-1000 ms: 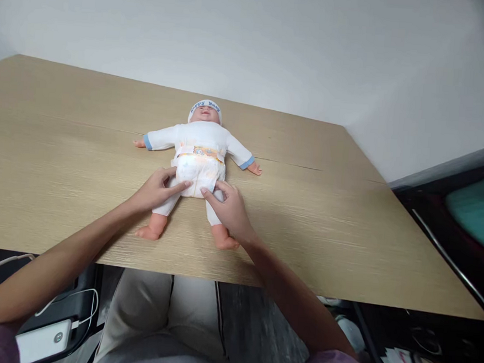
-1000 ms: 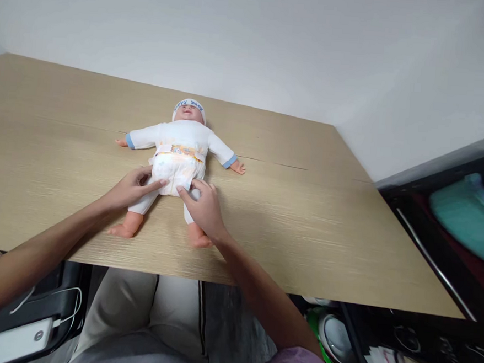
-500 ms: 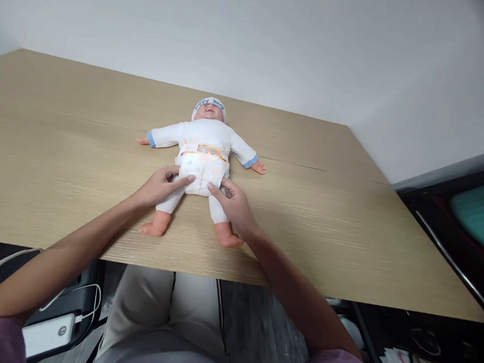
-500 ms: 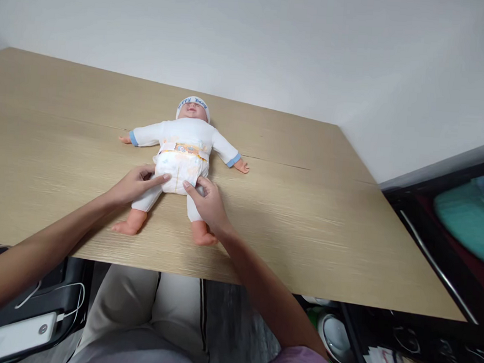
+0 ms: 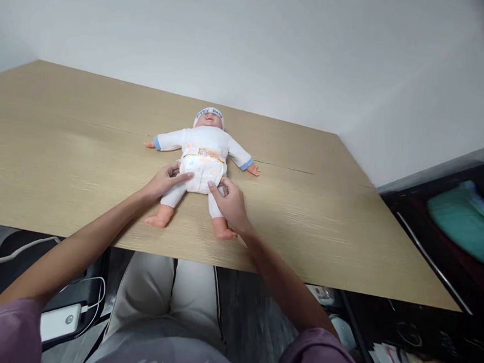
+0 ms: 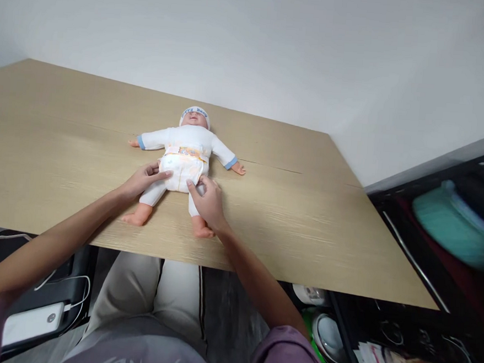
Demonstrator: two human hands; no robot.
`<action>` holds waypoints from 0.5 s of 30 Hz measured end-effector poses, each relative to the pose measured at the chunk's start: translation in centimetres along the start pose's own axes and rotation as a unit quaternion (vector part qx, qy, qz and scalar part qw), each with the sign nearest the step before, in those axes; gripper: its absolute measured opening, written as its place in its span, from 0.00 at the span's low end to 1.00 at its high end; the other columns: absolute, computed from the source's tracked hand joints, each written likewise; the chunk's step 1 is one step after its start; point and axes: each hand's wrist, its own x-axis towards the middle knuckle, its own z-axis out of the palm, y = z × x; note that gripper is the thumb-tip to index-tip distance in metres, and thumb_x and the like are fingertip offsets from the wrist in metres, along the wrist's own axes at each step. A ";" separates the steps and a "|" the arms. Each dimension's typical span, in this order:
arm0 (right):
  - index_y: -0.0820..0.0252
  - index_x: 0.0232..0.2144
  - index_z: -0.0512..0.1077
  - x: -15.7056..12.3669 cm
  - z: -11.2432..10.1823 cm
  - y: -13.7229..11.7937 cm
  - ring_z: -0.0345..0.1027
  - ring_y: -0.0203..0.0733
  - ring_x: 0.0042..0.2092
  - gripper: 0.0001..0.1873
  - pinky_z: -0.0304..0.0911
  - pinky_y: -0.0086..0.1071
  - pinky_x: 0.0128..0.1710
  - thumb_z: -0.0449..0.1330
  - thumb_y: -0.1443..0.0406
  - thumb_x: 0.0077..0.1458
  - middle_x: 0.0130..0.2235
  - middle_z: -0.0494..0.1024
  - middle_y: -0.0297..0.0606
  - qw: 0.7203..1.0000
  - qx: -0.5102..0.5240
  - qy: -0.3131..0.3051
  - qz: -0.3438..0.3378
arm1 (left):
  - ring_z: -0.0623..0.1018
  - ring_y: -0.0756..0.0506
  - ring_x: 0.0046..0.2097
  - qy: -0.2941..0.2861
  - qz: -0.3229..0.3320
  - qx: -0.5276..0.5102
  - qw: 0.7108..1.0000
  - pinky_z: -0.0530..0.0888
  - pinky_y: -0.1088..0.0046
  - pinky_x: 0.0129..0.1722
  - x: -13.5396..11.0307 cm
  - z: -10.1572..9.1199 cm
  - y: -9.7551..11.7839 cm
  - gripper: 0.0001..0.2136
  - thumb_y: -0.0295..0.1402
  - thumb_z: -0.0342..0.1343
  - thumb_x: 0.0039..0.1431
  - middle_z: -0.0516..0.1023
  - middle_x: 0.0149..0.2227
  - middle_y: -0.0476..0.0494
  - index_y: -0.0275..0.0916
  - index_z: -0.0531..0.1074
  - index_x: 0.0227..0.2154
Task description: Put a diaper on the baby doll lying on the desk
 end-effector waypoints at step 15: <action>0.54 0.47 0.77 1.2 -3.5 2.4 0.74 0.54 0.50 0.12 0.70 0.51 0.61 0.59 0.54 0.75 0.48 0.82 0.44 0.978 -0.154 0.046 -0.131 | 0.80 0.34 0.58 0.036 0.086 0.313 0.945 0.73 0.51 0.64 -0.5 -4.9 2.5 0.24 0.53 0.63 0.68 0.83 0.62 0.34 0.40 0.80 0.55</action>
